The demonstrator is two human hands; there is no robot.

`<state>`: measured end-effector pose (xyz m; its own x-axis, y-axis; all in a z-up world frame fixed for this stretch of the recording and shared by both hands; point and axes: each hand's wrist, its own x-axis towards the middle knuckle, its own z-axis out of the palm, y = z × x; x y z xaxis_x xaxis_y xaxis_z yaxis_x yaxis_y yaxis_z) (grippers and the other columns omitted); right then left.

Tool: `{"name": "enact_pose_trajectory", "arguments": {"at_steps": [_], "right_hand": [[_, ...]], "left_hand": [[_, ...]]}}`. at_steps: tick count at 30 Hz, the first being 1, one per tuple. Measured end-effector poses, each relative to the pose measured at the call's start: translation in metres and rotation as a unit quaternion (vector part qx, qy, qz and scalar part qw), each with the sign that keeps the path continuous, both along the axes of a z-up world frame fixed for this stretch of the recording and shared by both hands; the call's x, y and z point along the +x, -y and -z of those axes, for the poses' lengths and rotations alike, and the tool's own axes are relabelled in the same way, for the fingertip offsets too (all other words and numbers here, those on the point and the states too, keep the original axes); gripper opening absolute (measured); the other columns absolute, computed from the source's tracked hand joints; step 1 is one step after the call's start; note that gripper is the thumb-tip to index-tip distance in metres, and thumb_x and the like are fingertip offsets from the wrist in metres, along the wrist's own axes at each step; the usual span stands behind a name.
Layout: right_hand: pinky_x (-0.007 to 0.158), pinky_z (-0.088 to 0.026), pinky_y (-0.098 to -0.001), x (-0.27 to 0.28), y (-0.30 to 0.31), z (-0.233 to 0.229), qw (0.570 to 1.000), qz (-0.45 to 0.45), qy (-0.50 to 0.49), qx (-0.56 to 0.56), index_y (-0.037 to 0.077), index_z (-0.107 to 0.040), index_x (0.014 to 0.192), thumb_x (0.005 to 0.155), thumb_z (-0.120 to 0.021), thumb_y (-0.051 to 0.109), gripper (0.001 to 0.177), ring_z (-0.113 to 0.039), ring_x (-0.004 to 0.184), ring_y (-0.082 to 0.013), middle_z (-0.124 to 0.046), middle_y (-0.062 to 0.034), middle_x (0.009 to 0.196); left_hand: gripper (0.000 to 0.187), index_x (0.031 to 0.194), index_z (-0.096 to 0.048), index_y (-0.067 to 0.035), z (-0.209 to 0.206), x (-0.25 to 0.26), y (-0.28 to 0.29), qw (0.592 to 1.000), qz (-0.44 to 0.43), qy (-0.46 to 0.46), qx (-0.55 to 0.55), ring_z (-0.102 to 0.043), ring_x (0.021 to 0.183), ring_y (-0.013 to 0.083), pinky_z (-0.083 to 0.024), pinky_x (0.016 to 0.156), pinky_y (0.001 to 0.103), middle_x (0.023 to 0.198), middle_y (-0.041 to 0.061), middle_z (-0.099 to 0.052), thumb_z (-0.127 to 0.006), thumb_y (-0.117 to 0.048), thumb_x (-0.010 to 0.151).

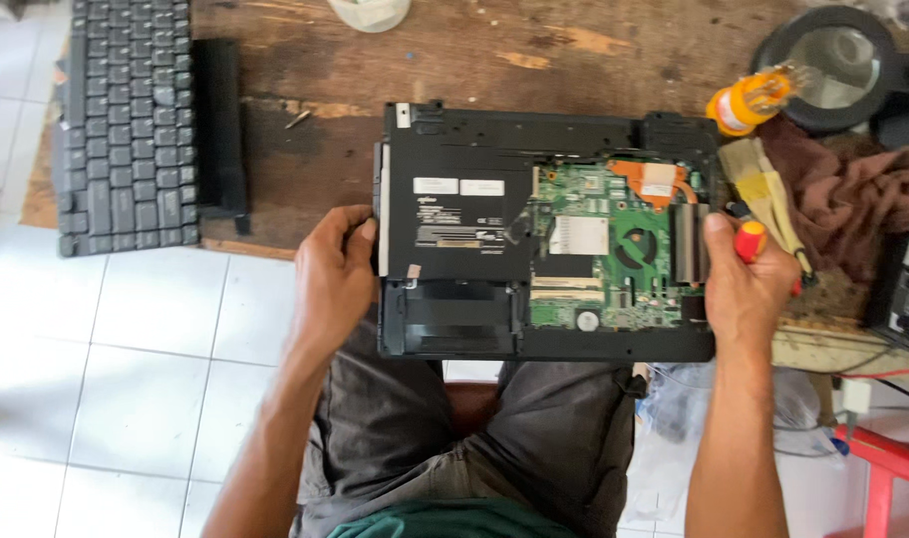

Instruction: The person removes screws from the bottom of a laptop, detaches a cover, and then reattaches the cover and screws it back in place. The person uses a screwdriver to remove and tighten screws and handles the laptop cover by hand.

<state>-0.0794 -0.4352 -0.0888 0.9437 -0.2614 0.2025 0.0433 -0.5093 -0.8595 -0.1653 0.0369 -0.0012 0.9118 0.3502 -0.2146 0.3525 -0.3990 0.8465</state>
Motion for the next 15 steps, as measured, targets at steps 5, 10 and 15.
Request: {"name": "enact_pose_trajectory", "arguments": {"at_steps": [5,10,15], "right_hand": [[0.088,-0.045,-0.0326,-0.003,0.004,-0.002,0.999,0.014,-0.025,-0.036,0.008,-0.076,0.109,0.125,-0.08,0.027,0.024,-0.049,0.097,-0.007,-0.052,0.0098,0.096],[0.089,-0.048,-0.0338,-0.007,0.001,-0.009,0.998,0.014,-0.026,-0.056,0.006,-0.082,0.119,0.125,-0.08,0.027,0.022,-0.054,0.099,-0.0081,-0.06,0.0082,0.098],[0.087,-0.046,-0.0384,-0.002,0.017,-0.004,0.994,0.011,0.002,-0.107,0.007,-0.07,0.102,0.13,-0.082,0.024,0.035,-0.049,0.094,-0.0122,-0.049,0.0066,0.092]], "left_hand": [[0.033,0.136,-0.072,0.0,0.003,-0.01,-0.01,0.998,-0.044,0.047,0.027,-0.077,0.115,0.0285,-0.064,0.091,0.044,0.127,0.017,-0.081,-0.057,-0.015,0.111],[0.041,0.142,-0.072,0.001,0.006,-0.017,-0.006,0.989,-0.072,0.105,0.076,-0.063,0.087,0.0186,-0.055,0.071,0.036,0.114,0.012,-0.063,-0.055,-0.026,0.116],[0.038,0.093,-0.06,0.004,0.012,-0.006,0.038,0.957,0.025,0.227,0.179,-0.048,0.075,0.0261,-0.044,0.061,0.045,0.093,0.013,-0.051,-0.048,-0.018,0.121]]}}
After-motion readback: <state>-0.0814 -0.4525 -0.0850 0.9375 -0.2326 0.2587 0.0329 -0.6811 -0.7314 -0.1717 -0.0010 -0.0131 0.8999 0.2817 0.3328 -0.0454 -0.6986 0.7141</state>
